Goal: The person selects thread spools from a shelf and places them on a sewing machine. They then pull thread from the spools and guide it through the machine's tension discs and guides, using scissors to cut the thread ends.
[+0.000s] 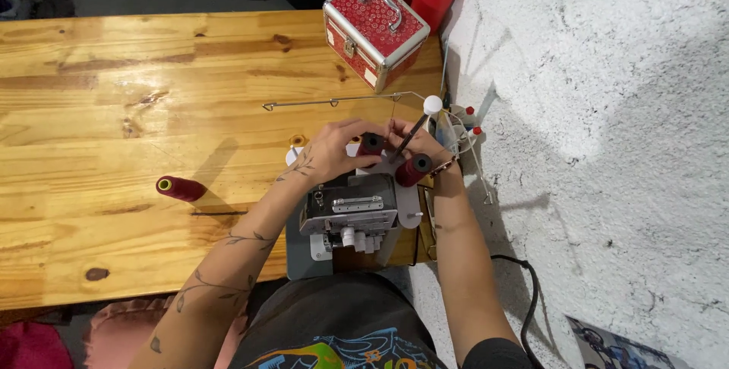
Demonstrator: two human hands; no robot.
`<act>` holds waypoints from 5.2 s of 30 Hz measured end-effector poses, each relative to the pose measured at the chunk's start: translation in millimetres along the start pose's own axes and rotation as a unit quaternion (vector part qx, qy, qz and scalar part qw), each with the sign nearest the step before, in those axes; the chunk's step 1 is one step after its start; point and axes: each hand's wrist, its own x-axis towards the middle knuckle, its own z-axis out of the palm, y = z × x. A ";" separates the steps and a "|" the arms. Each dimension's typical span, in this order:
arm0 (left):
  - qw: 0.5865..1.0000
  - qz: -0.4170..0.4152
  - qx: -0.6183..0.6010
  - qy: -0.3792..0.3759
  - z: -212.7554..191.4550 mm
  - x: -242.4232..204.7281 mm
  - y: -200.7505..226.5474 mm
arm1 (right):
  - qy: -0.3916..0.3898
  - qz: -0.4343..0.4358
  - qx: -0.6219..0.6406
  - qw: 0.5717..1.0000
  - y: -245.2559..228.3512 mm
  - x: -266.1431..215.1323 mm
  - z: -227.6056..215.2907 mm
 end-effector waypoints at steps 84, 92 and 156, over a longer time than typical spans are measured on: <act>0.873 -0.330 0.008 0.359 -142.3 -353.8 -155.1 | 0.091 0.041 -0.314 0.944 155.6 50.6 365.3; 0.874 -0.333 0.000 0.353 -83.4 -330.5 -237.0 | 0.144 0.038 -0.235 0.960 136.5 55.5 395.2; 0.966 0.088 -0.243 0.030 -61.3 -23.5 -22.0 | 0.440 -0.332 -0.646 0.528 -157.7 -47.5 289.5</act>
